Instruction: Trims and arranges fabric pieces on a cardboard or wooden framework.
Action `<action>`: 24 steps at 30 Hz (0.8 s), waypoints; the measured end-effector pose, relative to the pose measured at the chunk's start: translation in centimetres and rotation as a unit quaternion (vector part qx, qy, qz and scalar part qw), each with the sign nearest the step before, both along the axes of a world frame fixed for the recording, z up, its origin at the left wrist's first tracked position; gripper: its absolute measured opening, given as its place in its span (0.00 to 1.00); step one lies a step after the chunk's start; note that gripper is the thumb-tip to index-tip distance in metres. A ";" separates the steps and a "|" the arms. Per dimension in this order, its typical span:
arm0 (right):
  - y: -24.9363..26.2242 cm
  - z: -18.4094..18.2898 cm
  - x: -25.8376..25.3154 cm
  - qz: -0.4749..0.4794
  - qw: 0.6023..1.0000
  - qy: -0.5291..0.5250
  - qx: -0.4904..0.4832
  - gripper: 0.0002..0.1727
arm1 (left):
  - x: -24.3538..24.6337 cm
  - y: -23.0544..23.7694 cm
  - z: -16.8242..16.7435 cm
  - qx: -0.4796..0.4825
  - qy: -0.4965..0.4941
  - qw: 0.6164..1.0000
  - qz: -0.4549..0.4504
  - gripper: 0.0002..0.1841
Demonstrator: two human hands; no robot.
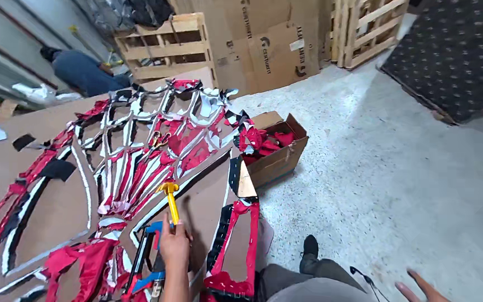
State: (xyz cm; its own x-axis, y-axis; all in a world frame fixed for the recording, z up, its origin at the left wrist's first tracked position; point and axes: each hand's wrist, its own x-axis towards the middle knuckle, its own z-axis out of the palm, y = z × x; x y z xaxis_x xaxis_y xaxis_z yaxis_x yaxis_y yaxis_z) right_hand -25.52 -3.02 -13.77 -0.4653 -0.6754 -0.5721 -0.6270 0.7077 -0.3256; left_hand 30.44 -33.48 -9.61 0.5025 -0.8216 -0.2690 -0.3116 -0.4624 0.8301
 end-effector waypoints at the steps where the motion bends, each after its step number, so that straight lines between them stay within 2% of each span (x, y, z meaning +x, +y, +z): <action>1: -5.2 -0.9 -1.7 0.046 0.999 0.005 -0.029 0.51 | -1.2 -0.1 -0.1 0.000 0.007 1.000 0.017 0.30; 3: -15.5 -2.3 -2.8 0.158 0.984 0.015 -0.085 0.53 | -2.7 0.4 0.0 0.006 0.029 0.998 0.050 0.29; 6: -32.0 -0.5 2.0 0.344 0.927 0.009 -0.147 0.53 | -3.2 -0.6 0.3 -0.001 0.033 0.996 0.086 0.28; 10: -48.7 0.7 15.4 0.531 0.807 -0.021 -0.258 0.50 | -1.3 -6.5 -1.0 0.021 -0.069 0.995 0.075 0.27; 13: -58.5 -1.2 27.1 0.603 0.728 -0.046 -0.324 0.50 | 0.1 -12.3 -2.7 0.035 -0.129 0.989 0.056 0.27; 16: -65.3 -5.2 36.0 0.669 0.665 -0.037 -0.330 0.62 | -0.3 -15.5 -3.4 0.046 -0.166 0.984 0.040 0.27; 18: -68.3 -7.6 39.2 0.704 0.638 -0.029 -0.311 0.69 | -0.4 -17.1 -4.7 0.058 -0.216 0.974 0.026 0.27; 20: -69.2 -9.0 40.1 0.725 0.626 -0.032 -0.287 0.69 | -0.1 -17.8 -5.8 0.090 -0.240 0.967 0.012 0.26; 22: -69.3 -9.0 40.3 0.731 0.627 -0.035 -0.267 0.68 | 0.1 -18.2 -4.9 0.101 -0.218 0.970 0.028 0.26; 24: -69.5 -8.5 40.2 0.734 0.628 -0.033 -0.257 0.68 | -0.3 -18.8 -3.6 0.070 -0.228 0.970 0.050 0.25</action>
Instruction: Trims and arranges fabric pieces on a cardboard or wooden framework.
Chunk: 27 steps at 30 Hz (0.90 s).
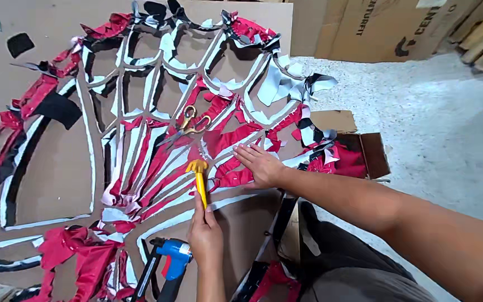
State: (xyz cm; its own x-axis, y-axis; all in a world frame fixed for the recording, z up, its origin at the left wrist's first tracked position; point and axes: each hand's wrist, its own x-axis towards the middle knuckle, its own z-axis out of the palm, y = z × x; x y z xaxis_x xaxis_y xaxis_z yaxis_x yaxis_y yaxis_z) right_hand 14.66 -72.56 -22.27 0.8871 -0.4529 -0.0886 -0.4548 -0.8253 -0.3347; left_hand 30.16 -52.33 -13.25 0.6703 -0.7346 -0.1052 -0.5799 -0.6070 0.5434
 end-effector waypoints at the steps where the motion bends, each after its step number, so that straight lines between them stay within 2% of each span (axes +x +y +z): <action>1: -0.1 0.1 0.1 0.000 1.000 0.001 0.004 0.67 | -0.2 -0.3 0.1 -0.018 -0.024 1.000 0.004 0.26; 2: -0.2 0.1 0.1 0.000 1.000 -0.002 0.009 0.67 | -0.4 -0.5 -0.2 -0.022 -0.046 0.999 0.001 0.26; 5: 0.1 0.0 0.0 -0.004 1.000 -0.014 0.027 0.66 | -0.6 -0.6 -1.3 0.049 -0.062 0.996 -0.032 0.26; 9: -0.4 0.1 -0.1 -0.004 0.999 -0.035 0.034 0.65 | -2.7 -1.4 -0.5 0.000 -0.077 0.997 -0.002 0.26; 12: -0.1 0.4 -0.1 0.000 0.998 -0.038 0.039 0.64 | -2.6 -1.7 -1.3 0.052 -0.056 0.997 0.004 0.26; 14: -0.2 0.4 -0.3 -0.004 0.998 -0.053 0.021 0.63 | -2.6 -2.3 -0.5 0.021 -0.055 0.998 0.007 0.25; 16: -0.1 -0.1 -0.4 -0.001 0.998 -0.062 0.011 0.63 | -3.2 -2.0 -1.1 -0.002 -0.081 0.997 0.011 0.26; 19: -0.1 -0.2 -0.4 0.005 0.998 -0.061 0.005 0.63 | -2.6 -1.9 -1.3 0.039 -0.064 0.997 0.003 0.26; 22: -0.3 -0.2 -0.4 0.001 0.998 -0.061 0.011 0.64 | -3.0 -1.9 -0.7 0.001 -0.090 0.996 -0.007 0.26; 25: 0.1 0.1 -0.1 -0.001 0.999 -0.043 0.022 0.64 | -2.4 -1.2 -1.7 0.054 -0.083 0.995 -0.009 0.26; 27: -0.2 -0.1 -0.2 -0.009 0.998 -0.055 0.016 0.63 | -1.9 -1.0 -0.6 0.025 -0.069 0.997 -0.003 0.24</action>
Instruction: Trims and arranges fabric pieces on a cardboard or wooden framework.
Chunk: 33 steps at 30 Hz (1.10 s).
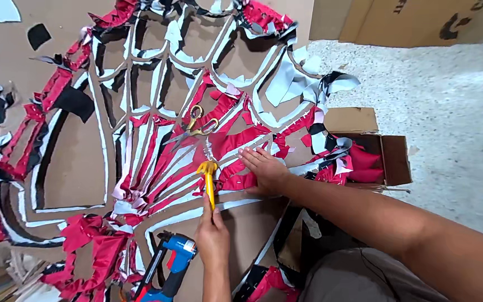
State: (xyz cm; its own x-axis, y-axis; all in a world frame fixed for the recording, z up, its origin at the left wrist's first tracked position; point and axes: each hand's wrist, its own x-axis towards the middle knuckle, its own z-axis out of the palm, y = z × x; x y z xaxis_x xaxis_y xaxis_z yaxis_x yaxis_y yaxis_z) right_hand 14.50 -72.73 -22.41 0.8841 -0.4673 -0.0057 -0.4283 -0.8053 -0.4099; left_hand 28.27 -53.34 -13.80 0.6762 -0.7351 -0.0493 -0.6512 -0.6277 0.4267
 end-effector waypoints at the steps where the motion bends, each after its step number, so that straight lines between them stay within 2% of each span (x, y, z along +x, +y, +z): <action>1: 0.0 -0.1 -0.1 0.001 1.000 0.001 0.001 0.63 | -0.2 0.6 0.2 -0.025 -0.017 1.000 0.005 0.25; 2: 0.2 0.0 0.0 0.004 1.000 0.012 0.008 0.64 | -0.3 1.2 -0.1 -0.035 -0.034 0.999 0.008 0.25; 4: 0.0 0.1 0.1 0.005 0.999 0.031 0.014 0.64 | 0.1 1.7 -1.7 0.006 -0.038 0.999 -0.002 0.26; 8: 0.4 0.7 0.4 -0.010 0.999 0.042 0.007 0.65 | 1.4 1.7 -1.3 0.051 0.008 0.999 0.001 0.25; 12: 2.3 1.9 3.7 -0.008 0.999 0.016 0.028 0.58 | 1.6 2.0 -1.0 -0.014 0.045 0.999 0.022 0.25; 15: 2.4 0.9 6.0 0.047 0.998 0.006 0.036 0.59 | 1.6 2.6 -0.4 -0.071 -0.020 0.997 0.020 0.25; 18: 2.4 0.2 6.4 0.050 0.998 0.005 0.026 0.61 | 1.8 4.3 -0.6 -0.051 -0.078 0.996 -0.014 0.25; 21: 2.0 -0.1 6.7 0.048 0.999 0.007 0.017 0.61 | 2.4 5.1 -2.2 0.010 -0.049 0.998 -0.045 0.24; 25: 2.4 -0.1 6.5 0.049 0.999 0.010 0.023 0.61 | 3.0 5.0 0.2 -0.057 -0.062 0.996 -0.018 0.24; 26: 2.2 -0.1 6.5 0.048 0.999 0.005 0.019 0.60 | 2.8 4.9 -0.2 -0.064 -0.074 0.995 -0.018 0.25; 29: 2.7 0.0 6.4 0.049 0.998 0.023 0.022 0.60 | 2.9 5.6 -2.2 0.004 -0.032 0.999 -0.031 0.25; 33: 2.6 -0.2 6.4 0.045 0.999 0.010 0.017 0.60 | 3.0 5.0 -0.1 -0.058 -0.063 0.996 -0.022 0.25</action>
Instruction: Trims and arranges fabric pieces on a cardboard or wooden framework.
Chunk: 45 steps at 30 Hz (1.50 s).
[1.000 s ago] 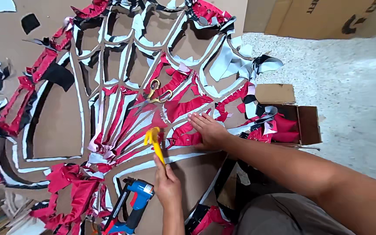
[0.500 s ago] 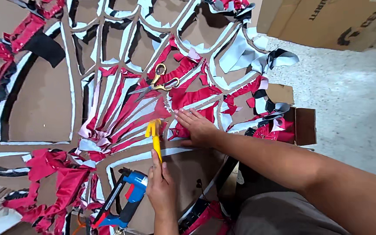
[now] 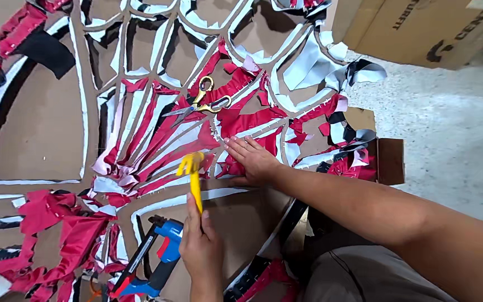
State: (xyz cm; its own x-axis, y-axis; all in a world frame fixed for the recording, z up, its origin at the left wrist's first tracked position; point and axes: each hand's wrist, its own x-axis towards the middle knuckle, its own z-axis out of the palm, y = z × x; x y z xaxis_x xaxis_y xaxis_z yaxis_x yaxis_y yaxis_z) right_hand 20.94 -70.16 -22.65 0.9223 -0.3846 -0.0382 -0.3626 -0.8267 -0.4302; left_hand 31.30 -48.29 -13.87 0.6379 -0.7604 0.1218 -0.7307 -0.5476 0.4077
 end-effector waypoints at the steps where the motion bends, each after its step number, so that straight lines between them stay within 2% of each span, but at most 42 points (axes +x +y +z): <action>1: -0.2 -0.2 0.0 0.000 1.000 -0.002 -0.006 0.61 | -0.2 -0.1 -0.4 0.005 -0.006 1.000 0.004 0.25; 3: 0.0 -0.3 -0.1 0.005 1.000 0.010 -0.008 0.61 | -0.2 0.1 -1.7 0.063 0.021 0.998 0.000 0.25; 4: 0.0 -0.1 0.0 0.008 1.000 0.020 -0.007 0.61 | 0.2 0.0 -1.4 0.081 0.029 0.996 -0.003 0.25; 8: -0.1 -0.1 -0.1 0.010 0.999 0.029 -0.021 0.61 | -0.1 -0.4 0.1 0.039 0.000 0.999 -0.006 0.26; 11: 0.2 0.1 -0.1 0.018 0.998 0.052 -0.021 0.62 | -0.1 0.1 -1.3 0.106 0.051 0.993 -0.013 0.26; 14: -0.2 -0.4 -0.2 0.012 0.998 0.032 -0.043 0.61 | 0.3 -0.4 -0.2 0.071 0.037 0.997 -0.008 0.26; 16: 0.2 -0.6 -0.2 0.010 0.999 0.026 -0.046 0.61 | 0.2 -0.3 -0.9 0.069 0.023 0.997 -0.008 0.26; 18: 0.3 -0.5 -0.2 0.014 0.998 0.032 -0.048 0.60 | 0.4 0.2 -1.9 0.095 0.050 0.994 -0.010 0.26; 20: -0.3 -0.5 0.1 0.011 0.998 0.020 -0.059 0.59 | 1.0 -0.1 -1.3 0.065 0.041 0.997 -0.007 0.25; 25: -0.3 -0.4 -0.4 0.027 0.999 -0.018 -0.041 0.55 | -2.3 5.5 1.0 0.043 -0.029 0.997 0.064 0.23; 29: -0.2 0.7 -1.9 0.158 0.985 -0.072 -0.002 0.45 | -4.1 10.2 -1.3 0.107 -0.038 0.991 0.070 0.20; 31: -0.3 0.5 -2.5 0.198 0.979 -0.053 -0.004 0.44 | -3.3 11.6 -2.1 0.120 -0.035 0.991 0.051 0.18; 35: -0.2 -0.1 -2.6 0.194 0.980 -0.052 -0.010 0.37 | 3.3 12.7 -0.7 0.163 -0.034 0.985 0.049 0.27; 39: -0.3 -0.6 -2.5 0.182 0.979 -0.086 -0.013 0.35 | 9.4 14.3 -3.6 0.276 -0.010 0.961 -0.010 0.49; 42: -0.4 -0.8 -2.7 0.186 0.979 -0.079 -0.009 0.38 | 10.9 14.5 -4.6 0.269 0.046 0.962 -0.022 0.52; 45: -0.6 -0.6 -2.6 0.194 0.980 -0.051 0.015 0.38 | 10.9 12.8 -1.3 0.222 0.153 0.963 0.021 0.47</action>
State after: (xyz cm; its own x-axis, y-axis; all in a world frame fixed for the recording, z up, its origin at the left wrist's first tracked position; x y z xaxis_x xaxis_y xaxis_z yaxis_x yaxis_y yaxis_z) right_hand 18.31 -70.80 -23.20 0.9984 -0.0047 0.0558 0.0223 -0.8806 -0.4733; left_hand 42.17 -35.53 -15.13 0.6243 -0.6669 -0.4068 -0.5871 -0.7441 0.3189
